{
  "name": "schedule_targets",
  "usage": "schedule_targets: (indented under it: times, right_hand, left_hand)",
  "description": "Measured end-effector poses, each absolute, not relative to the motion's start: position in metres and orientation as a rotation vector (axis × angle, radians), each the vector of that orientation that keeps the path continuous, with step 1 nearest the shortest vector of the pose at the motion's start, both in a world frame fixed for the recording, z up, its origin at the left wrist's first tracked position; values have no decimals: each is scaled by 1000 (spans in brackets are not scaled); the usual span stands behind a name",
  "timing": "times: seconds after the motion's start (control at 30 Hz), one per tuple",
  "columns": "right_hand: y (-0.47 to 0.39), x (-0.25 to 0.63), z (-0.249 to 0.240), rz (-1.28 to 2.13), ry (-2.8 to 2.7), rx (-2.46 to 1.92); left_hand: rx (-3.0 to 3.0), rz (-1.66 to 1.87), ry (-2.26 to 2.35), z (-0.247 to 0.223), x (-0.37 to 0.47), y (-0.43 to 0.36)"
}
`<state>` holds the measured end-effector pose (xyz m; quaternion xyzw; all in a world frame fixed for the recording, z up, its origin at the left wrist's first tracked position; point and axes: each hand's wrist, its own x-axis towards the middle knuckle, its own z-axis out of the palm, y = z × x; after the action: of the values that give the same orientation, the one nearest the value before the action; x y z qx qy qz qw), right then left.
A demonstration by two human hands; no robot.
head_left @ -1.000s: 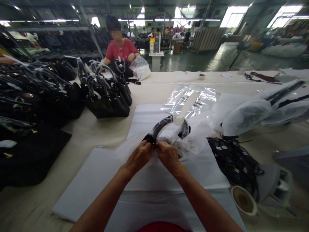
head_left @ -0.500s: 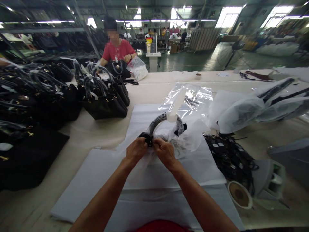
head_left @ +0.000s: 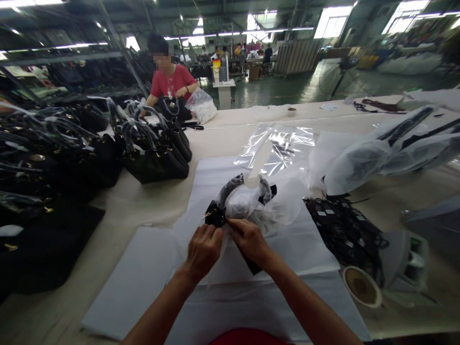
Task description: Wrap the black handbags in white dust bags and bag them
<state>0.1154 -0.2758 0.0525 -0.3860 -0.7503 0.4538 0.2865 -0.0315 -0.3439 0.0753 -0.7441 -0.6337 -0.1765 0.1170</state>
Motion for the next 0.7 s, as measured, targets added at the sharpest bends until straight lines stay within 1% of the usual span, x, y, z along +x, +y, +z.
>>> schedule_targets:
  times: [0.13, 0.23, 0.33, 0.43, 0.53, 0.63, 0.7]
  right_hand:
    - [-284, 123, 43, 1867, -1253, -1005]
    - [-291, 127, 40, 2160, -838, -951]
    - [-301, 131, 40, 2392, -653, -846]
    - [-310, 135, 39, 2608, -620, -646]
    - [-312, 137, 39, 2629, -605, -544]
    - [-308, 130, 43, 2432, -523, -645]
    - [-305, 121, 47, 2301, -476, -726]
  left_hand:
    - [-2123, -821, -2265, 83, -26, -345]
    - [-2179, -977, -2587, 91, -24, -349]
    - [-2177, -1111, -2813, 94, -25, -353]
    - [-2142, -1288, -2968, 95, -27, -354]
    - [-2075, -1601, -3116, 96, -29, -355]
    - [-2014, -1963, -3206, 97, -31, -356]
    - [-2051, -2169, -3172, 96, -32, -358]
